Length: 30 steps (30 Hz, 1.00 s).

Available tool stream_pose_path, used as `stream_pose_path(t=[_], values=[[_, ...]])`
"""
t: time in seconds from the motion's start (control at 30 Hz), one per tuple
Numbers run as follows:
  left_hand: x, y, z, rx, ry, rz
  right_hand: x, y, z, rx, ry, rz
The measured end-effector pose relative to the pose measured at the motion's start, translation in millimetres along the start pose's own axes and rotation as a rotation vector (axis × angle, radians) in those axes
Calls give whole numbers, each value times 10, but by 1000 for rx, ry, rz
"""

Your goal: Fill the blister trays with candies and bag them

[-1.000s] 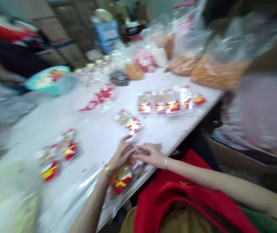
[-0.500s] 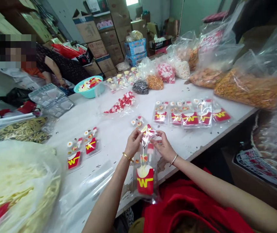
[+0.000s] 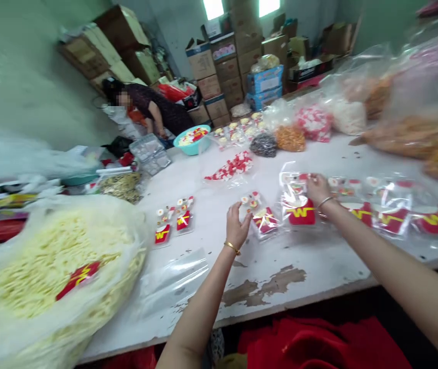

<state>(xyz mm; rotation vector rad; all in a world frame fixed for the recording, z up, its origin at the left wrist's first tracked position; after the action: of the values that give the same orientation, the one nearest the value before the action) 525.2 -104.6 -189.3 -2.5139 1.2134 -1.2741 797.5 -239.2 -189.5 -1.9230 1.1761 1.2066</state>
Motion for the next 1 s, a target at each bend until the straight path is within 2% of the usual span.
stream_pose_path(t=[0.07, 0.13, 0.23, 0.3, 0.37, 0.43, 0.5, 0.6, 0.7, 0.83, 1.0], values=[[-300, -47, -289, 90, -247, -89, 44, -150, -13, -7, 108, -34], [-636, -96, -629, 178, -520, -293, 68, -171, -19, -21, 193, -85], [-1057, -121, -1010, 186, -816, -569, -31, 3, 7, -7, 352, -276], [-1229, -114, -1086, 142, -880, -629, -184, 246, 125, -28, 503, -517], [-1312, -88, -1044, 104, -881, -625, -323, 573, 329, -115, 612, -767], [-1327, -42, -952, 64, -876, -603, -395, 933, 558, -258, 633, -937], [-1304, 16, -900, 48, -867, -576, -402, 1272, 764, -405, 638, -1040], [-1274, 91, -1013, 126, -882, -566, -331, 1643, 972, -532, 658, -1114], [-1317, 109, -1190, 123, -929, -545, -220, 1784, 1087, -544, 707, -1123], [-1443, 88, -1236, -41, -918, -510, -74, 1685, 1174, -511, 810, -1052], [-1463, 45, -1239, -94, -876, -506, 3, 1477, 1158, -490, 905, -1005]])
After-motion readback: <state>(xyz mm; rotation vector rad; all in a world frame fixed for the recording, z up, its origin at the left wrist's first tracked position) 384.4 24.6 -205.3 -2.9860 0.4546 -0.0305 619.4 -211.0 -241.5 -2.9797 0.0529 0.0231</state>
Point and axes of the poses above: each hand's wrist, its own y-axis away from the middle knuckle, its own z-axis out of the palm, x = y × z, the point moved 4 cm from there along -y, towards the middle knuckle, and after that the axes turned 1 degree about -z, right-handed, at the moved point
